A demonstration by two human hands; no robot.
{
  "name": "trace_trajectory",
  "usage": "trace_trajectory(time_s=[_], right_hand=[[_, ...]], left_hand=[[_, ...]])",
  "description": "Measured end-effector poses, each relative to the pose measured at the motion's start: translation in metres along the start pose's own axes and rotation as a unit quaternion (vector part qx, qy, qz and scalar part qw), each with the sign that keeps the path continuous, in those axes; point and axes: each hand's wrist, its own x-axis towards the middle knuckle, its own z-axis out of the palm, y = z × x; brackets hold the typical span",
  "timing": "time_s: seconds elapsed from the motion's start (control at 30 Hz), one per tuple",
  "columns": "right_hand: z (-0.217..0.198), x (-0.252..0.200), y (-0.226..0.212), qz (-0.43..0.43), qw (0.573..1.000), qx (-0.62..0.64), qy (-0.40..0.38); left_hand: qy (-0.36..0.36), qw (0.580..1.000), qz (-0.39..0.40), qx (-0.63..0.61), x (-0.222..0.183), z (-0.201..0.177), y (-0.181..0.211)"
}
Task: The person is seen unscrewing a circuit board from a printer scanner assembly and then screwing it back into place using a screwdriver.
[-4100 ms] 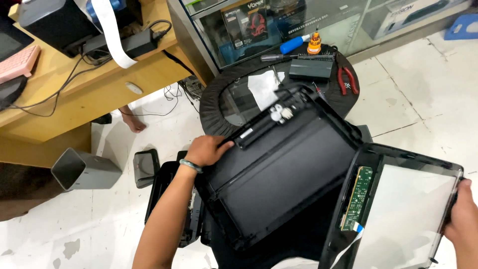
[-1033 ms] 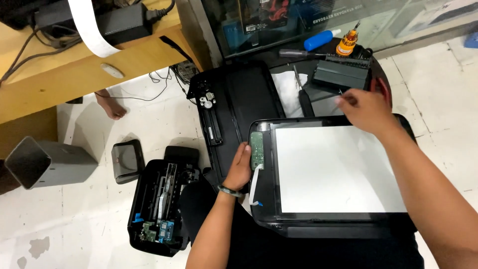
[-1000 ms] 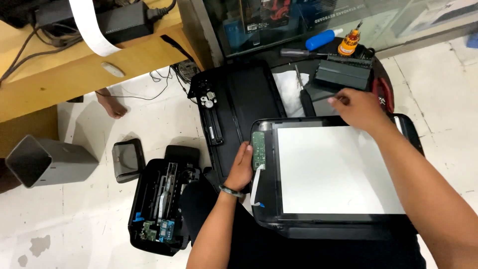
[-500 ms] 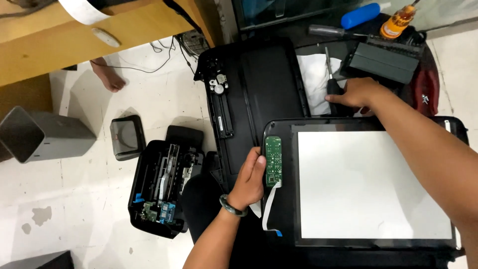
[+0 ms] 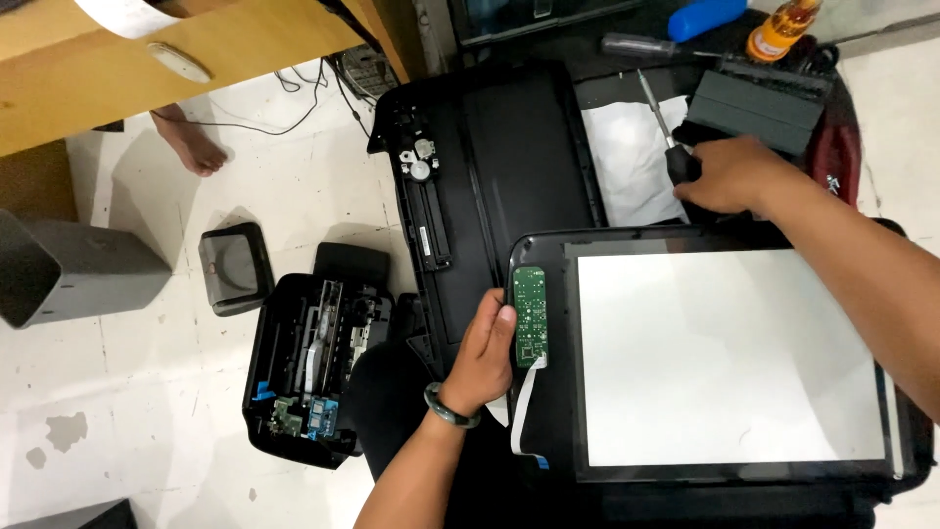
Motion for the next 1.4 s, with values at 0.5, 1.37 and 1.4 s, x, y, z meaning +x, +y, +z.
trace_trajectory(time_s=[0.5,1.37,1.4], right_hand=[[-0.046,-0.139,0.034,-0.132,0.911,0.219,0.323],[-0.023,-0.129,0.015,0.005,0.651,0.731,0.204],[-0.018,-0.123,0.018,-0.003,0.666,0.712,0.222]], left_hand=[[0.047,0.997,0.037,-0.047,-0.02,0.01,0.001],[0.096,0.994,0.043,-0.008,-0.047,0.057,-0.033],[0.094,0.995,0.036,-0.009,-0.045,0.058,-0.034]])
